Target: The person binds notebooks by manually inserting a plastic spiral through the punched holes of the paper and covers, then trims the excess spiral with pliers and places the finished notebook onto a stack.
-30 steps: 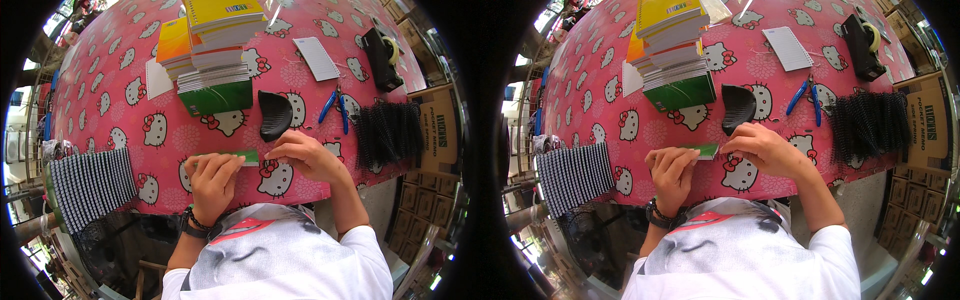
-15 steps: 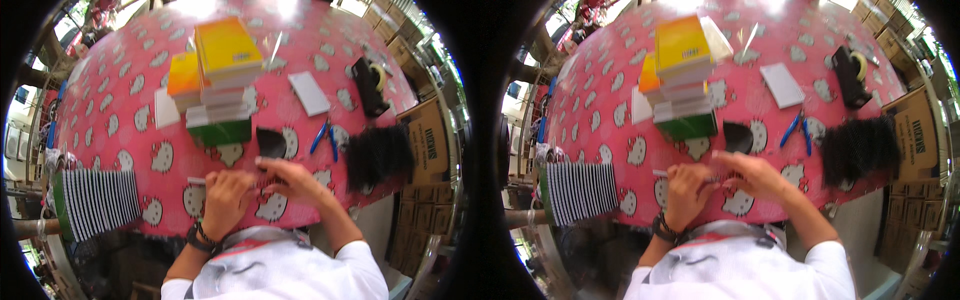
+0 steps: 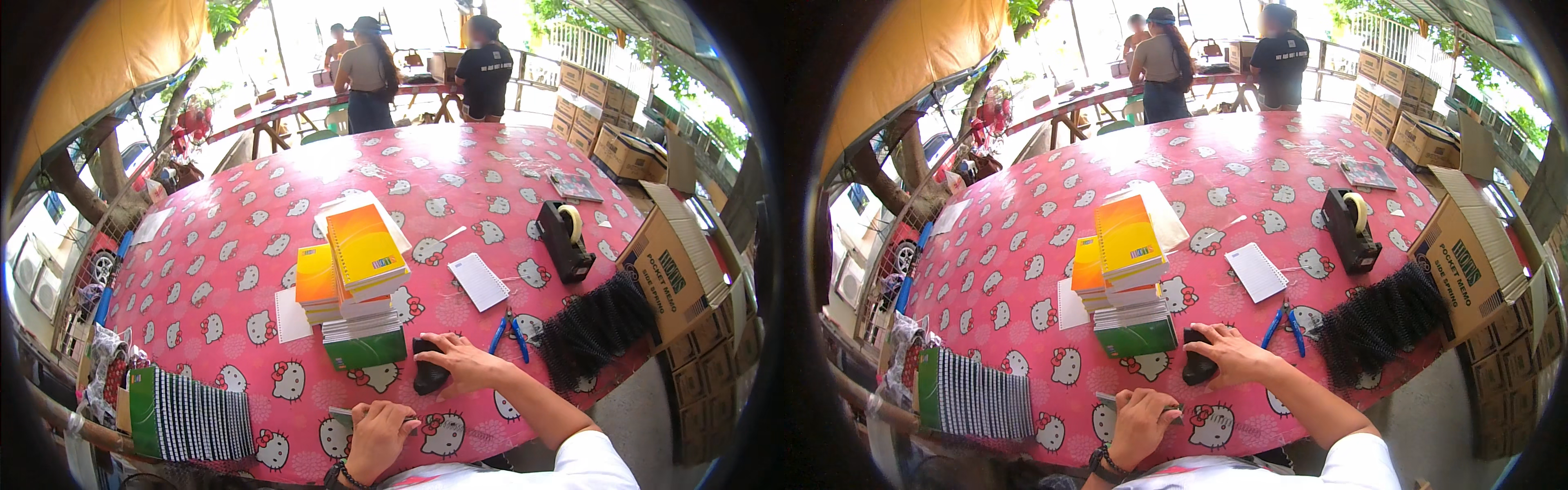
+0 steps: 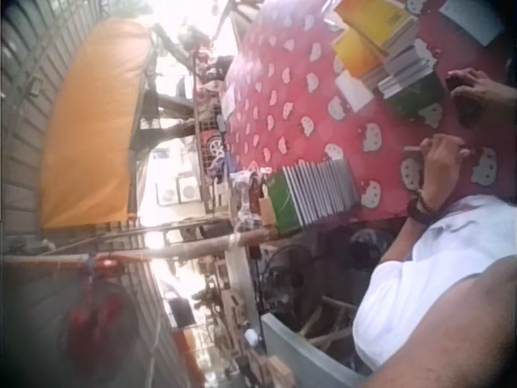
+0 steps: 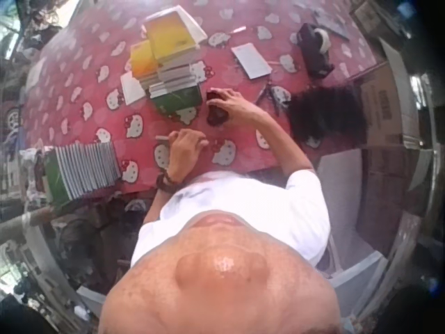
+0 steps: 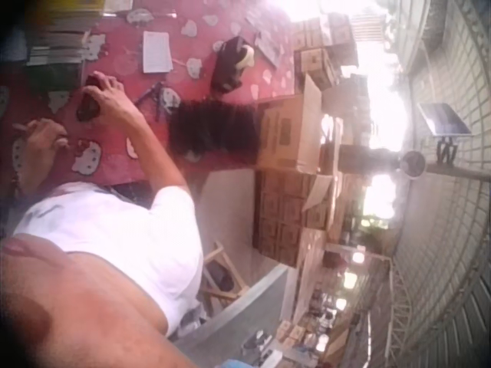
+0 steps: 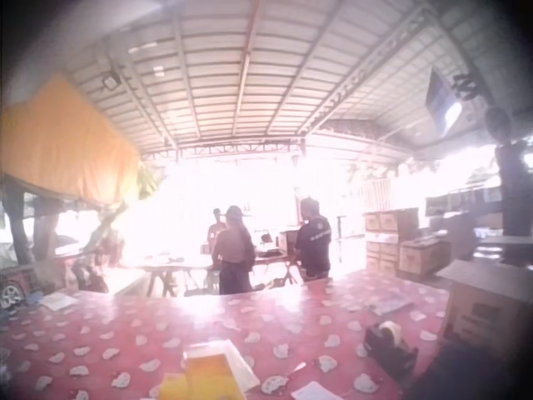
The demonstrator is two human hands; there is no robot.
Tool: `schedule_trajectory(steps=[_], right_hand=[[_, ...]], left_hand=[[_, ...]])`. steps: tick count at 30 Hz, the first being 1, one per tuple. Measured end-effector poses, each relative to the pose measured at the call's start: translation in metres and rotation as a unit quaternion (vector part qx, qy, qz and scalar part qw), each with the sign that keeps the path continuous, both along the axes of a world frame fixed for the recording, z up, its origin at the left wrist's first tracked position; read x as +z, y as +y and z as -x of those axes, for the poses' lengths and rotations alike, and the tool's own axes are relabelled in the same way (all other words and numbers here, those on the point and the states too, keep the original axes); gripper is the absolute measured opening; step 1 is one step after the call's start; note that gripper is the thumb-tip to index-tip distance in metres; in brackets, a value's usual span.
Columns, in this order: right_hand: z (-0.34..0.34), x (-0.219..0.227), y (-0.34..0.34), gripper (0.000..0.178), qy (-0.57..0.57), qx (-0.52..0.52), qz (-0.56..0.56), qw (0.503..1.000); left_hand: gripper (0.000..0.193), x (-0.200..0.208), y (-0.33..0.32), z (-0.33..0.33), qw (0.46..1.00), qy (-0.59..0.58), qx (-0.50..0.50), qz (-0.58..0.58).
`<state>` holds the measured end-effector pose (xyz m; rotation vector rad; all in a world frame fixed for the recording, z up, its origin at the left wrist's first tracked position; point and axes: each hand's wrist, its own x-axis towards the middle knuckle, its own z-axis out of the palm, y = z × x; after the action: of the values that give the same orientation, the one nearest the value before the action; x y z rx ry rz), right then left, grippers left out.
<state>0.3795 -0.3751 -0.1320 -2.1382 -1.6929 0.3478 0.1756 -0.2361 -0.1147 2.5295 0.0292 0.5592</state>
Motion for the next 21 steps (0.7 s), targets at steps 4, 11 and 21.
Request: schedule_trajectory(steps=[4, 11, 21], right_hand=[[0.003, -0.005, 0.005, 0.08, -0.004, -0.02, 0.006, 1.0], [0.005, -0.015, 0.0, 0.076, 0.114, -0.039, -0.059, 0.991], [0.06, 0.026, -0.006, 0.033, 0.183, 0.012, -0.169, 0.968]], left_hand=[[0.02, 0.003, 0.006, 0.001, 0.999, 0.001, -0.028, 0.022], [0.017, 0.002, 0.005, -0.002, 1.0, -0.008, -0.007, 0.015], [0.018, -0.008, 0.008, -0.008, 0.997, -0.06, 0.048, -0.017]])
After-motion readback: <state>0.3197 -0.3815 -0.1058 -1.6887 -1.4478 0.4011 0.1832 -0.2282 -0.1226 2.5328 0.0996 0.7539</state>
